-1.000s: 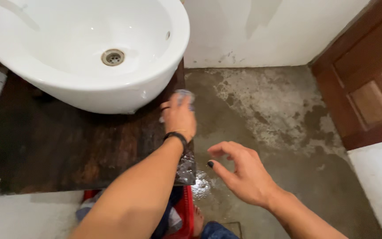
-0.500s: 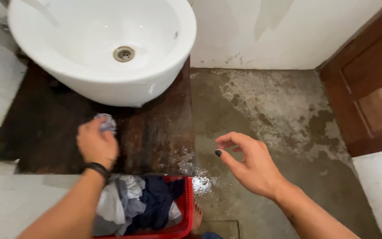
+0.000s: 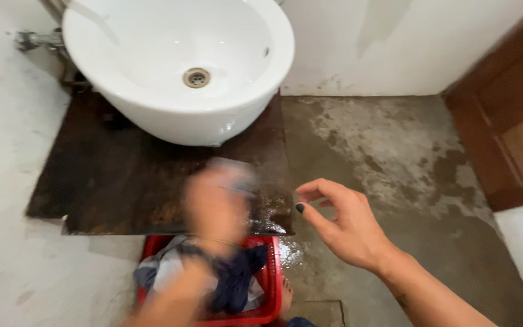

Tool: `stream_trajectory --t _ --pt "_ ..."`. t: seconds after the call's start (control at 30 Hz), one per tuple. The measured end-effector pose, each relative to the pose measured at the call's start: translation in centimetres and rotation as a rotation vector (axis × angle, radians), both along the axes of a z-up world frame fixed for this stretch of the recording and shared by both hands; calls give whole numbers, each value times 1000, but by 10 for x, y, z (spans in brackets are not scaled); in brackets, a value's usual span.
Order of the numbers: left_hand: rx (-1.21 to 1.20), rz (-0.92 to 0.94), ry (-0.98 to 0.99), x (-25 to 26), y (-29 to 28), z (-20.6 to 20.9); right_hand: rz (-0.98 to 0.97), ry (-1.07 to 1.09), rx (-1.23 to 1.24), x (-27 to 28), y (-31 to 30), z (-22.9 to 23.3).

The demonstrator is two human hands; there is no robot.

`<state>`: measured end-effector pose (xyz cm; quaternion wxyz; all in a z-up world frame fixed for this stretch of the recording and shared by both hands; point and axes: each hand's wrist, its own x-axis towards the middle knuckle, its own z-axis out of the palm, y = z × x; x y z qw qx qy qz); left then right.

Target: The person washes a checkered cloth by hand in a sink, rinses it, and wrings it out. They then wipe the countertop and sink basin with the cloth, rinse it again, and place it in a red basket.

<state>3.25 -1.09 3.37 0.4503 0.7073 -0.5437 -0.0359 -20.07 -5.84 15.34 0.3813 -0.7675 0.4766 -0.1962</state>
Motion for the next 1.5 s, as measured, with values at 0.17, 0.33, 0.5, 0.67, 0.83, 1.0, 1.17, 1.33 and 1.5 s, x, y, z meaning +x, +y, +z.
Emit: stream_trajectory --t 0.17,0.33,0.5,0.67,0.83,1.0,1.17,1.33,1.5 --pt "69 701 -253 187 46 -21 20 -59 -63 7 13 -7" --pt "93 224 -329 58 24 -74 37 -37 -25 24 23 -5" --pt "-122 -251 489 -72 -1 -50 31 -50 -17 43 23 3" --pt "-13 170 -43 88 -5 -14 1 -8 -30 28 26 -7" --pt "-77 540 -333 226 -13 -43 4 -32 -89 6 28 -7" --pt "47 276 -402 86 -36 -60 -87 55 8 -6 20 2" --pt "-8 -98 -263 -69 -45 -48 -63 52 2 -19 -1 1" --pt "98 -188 347 -154 -103 -25 -124 -172 -31 -50 -49 -17" --pt "84 -180 1547 -168 -178 20 -310 -338 176 -84 -135 -19"
